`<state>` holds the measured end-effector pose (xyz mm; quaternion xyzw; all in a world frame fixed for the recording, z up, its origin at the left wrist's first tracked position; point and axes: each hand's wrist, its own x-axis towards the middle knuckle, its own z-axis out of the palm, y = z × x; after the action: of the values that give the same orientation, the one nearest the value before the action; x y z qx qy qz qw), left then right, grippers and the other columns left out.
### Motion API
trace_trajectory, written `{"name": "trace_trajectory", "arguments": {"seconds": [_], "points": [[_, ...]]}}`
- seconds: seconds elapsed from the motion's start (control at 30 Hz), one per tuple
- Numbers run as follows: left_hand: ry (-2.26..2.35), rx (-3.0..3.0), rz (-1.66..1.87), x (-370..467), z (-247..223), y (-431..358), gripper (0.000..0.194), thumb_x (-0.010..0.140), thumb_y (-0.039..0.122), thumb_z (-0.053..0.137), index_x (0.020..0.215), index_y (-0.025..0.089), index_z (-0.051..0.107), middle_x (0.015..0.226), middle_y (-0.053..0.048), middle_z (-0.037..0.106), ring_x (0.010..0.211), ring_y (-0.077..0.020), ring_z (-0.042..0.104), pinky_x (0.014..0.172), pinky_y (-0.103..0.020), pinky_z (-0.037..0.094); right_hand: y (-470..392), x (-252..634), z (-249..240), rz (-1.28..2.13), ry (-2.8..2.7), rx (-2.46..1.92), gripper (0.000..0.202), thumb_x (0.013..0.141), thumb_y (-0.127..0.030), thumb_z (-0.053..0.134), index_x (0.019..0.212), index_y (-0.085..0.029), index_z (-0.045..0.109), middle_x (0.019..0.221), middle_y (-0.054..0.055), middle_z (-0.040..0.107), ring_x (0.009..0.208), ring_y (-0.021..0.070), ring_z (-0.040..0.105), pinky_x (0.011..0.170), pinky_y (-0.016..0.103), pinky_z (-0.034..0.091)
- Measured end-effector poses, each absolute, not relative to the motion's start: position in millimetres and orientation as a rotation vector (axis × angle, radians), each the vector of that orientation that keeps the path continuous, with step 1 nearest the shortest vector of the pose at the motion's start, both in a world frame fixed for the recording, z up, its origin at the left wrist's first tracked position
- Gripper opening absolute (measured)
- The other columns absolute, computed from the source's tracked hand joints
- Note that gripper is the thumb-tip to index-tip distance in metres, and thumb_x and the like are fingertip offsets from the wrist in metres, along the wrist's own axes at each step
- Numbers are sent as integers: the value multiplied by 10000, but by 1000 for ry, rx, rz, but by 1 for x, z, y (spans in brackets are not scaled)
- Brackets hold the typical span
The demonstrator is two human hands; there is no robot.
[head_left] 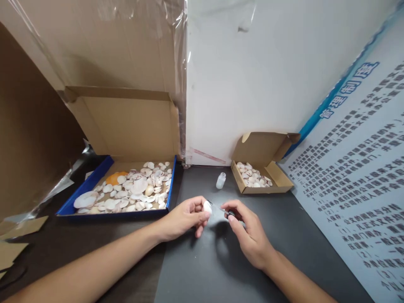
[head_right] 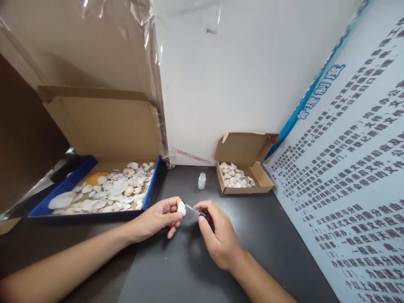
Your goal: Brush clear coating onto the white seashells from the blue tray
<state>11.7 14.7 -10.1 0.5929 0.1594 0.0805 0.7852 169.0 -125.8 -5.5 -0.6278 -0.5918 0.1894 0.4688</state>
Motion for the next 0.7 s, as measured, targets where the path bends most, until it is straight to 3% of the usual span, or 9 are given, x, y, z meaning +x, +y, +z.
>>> {"name": "trace_trajectory", "arguments": {"seconds": [0.23,0.7], "points": [[290,1149,161,10,-10,22,318,779,372,729,841,143,517,736,2,645,466,-57,564,468,-174,388,-130,169,3,264,-1577,-1497,148,904,-186,475,1030,-211,548,859,26,579,687,121,536,612,224,452],[372,1115,209,9,-9,21,318,756,375,749,781,126,551,676,-20,678,377,-49,510,380,-163,332,-134,156,12,42,-1763,-1398,244,804,-103,592,1027,-199,569,848,33,611,593,94,527,524,206,465]]}}
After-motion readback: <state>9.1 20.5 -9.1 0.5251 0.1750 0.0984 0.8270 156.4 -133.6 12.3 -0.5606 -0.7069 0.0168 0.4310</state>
